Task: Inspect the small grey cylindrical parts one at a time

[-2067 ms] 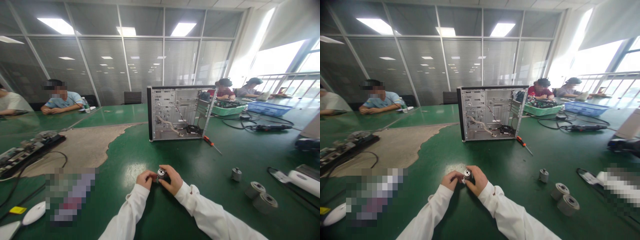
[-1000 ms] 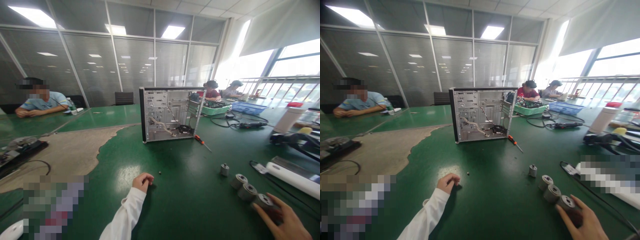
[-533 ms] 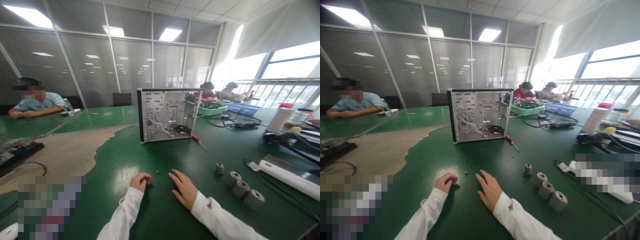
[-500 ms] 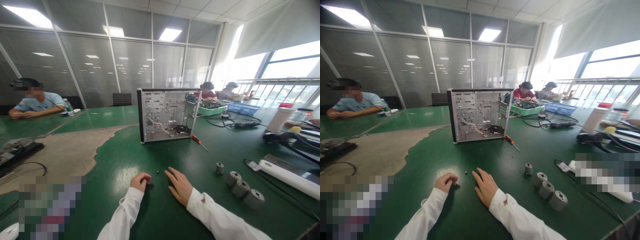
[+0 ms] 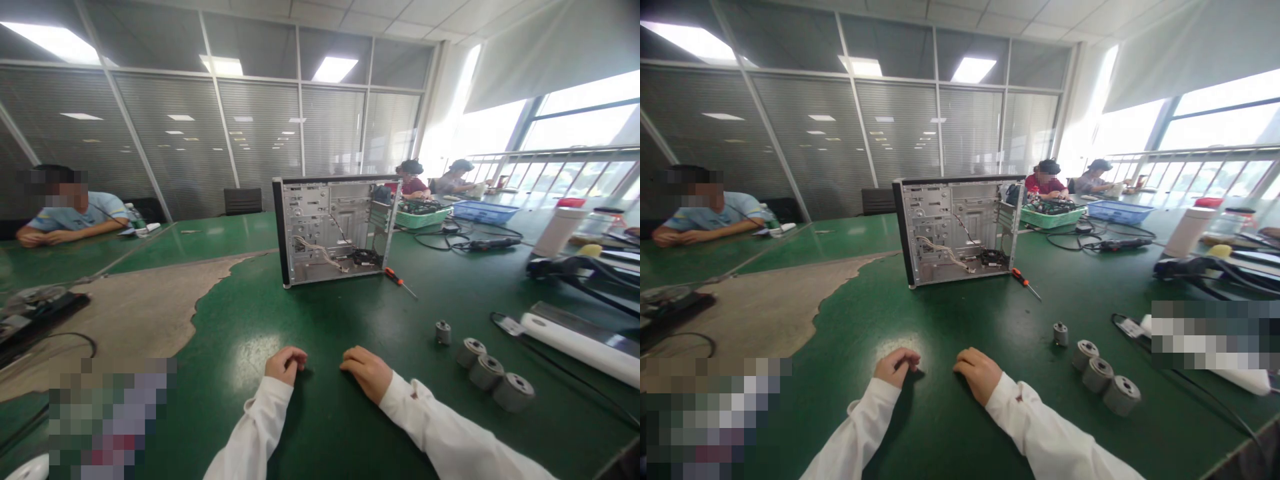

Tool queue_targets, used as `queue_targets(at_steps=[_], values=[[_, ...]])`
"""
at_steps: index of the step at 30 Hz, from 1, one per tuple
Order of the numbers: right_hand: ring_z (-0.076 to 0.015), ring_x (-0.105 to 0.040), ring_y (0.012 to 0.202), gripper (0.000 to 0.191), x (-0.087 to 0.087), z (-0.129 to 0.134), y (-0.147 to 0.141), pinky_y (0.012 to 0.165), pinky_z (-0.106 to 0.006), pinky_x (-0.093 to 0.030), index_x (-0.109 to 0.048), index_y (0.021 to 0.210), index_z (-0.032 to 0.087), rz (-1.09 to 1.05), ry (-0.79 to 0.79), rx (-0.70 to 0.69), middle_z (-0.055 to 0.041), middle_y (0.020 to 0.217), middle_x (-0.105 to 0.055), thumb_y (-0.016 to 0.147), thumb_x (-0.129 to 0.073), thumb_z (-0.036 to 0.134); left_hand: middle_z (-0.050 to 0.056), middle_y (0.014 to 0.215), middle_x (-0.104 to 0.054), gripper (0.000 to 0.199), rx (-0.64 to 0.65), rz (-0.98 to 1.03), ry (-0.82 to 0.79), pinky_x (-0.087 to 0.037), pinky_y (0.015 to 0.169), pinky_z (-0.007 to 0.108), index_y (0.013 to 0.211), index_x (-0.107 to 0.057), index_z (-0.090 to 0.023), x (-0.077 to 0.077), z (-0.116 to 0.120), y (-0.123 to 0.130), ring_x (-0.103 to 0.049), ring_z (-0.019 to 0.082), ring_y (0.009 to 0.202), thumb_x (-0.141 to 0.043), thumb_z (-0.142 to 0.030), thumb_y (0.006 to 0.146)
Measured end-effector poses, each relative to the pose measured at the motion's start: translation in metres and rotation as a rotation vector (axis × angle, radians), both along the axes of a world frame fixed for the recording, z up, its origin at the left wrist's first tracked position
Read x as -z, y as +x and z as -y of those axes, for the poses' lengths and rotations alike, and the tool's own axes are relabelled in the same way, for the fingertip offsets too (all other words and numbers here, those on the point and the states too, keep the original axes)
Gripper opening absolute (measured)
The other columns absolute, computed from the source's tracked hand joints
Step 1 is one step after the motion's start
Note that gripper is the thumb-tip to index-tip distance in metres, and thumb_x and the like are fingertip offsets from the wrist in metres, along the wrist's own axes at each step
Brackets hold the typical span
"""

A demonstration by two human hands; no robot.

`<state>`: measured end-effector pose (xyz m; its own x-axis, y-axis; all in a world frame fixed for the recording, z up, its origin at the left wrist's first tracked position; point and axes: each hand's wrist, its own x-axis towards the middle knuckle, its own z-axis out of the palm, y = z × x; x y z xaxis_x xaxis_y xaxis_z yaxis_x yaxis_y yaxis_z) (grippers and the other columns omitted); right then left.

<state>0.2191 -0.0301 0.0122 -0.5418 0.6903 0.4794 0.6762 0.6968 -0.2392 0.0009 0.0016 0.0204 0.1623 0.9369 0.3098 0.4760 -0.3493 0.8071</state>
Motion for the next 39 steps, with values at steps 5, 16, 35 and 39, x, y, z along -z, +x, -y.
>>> queue_targets(at_steps=[5, 16, 35, 39], values=[[-0.0163, -0.052, 0.086, 0.027, -0.009, 0.059, 0.094, 0.077, -0.03, -0.041, -0.052, 0.098, 0.019, 0.067, 0.175, 0.316, -0.007, 0.094, -0.056, 0.079, -0.033, 0.015, -0.001, 0.053, -0.06, 0.027, -0.01, 0.025, 0.025, -0.045, 0.055, 0.022, 0.062, -0.06, -0.015, 0.002, -0.001, 0.0, -0.057, 0.011, 0.048, -0.035, -0.003, 0.058], [-0.0197, -0.057, 0.071, 0.028, -0.005, 0.107, 0.231, 0.069, -0.032, -0.043, -0.055, 0.085, 0.018, 0.249, 0.374, 0.829, -0.0058, 0.079, -0.061, 0.071, -0.042, 0.038, -0.002, 0.051, -0.058, 0.029, 0.004, 0.028, 0.04, -0.045, 0.055, 0.022, 0.062, -0.059, -0.016, 0.002, -0.002, 0.0, -0.056, 0.011, 0.048, -0.035, -0.001, 0.057], [-0.0205, -0.059, 0.066, 0.031, 0.004, 0.105, 0.236, 0.064, -0.032, -0.046, -0.054, 0.083, 0.019, 0.235, 0.292, 0.942, -0.0055, 0.072, -0.062, 0.066, -0.044, 0.043, -0.002, 0.051, -0.059, 0.027, -0.011, 0.01, -0.006, -0.045, 0.057, 0.023, 0.062, -0.059, -0.016, -0.002, 0.0, 0.001, -0.057, 0.011, 0.05, -0.036, -0.004, 0.058], [-0.0199, -0.058, 0.066, 0.028, -0.003, 0.107, 0.222, 0.064, -0.031, -0.044, -0.054, 0.077, 0.02, 0.216, 0.316, 0.959, -0.0049, 0.07, -0.061, 0.067, -0.041, 0.042, -0.001, 0.054, -0.06, 0.026, -0.009, 0.014, -0.014, -0.045, 0.057, 0.023, 0.063, -0.059, -0.016, -0.001, 0.0, 0.001, -0.057, 0.011, 0.05, -0.035, -0.005, 0.059]])
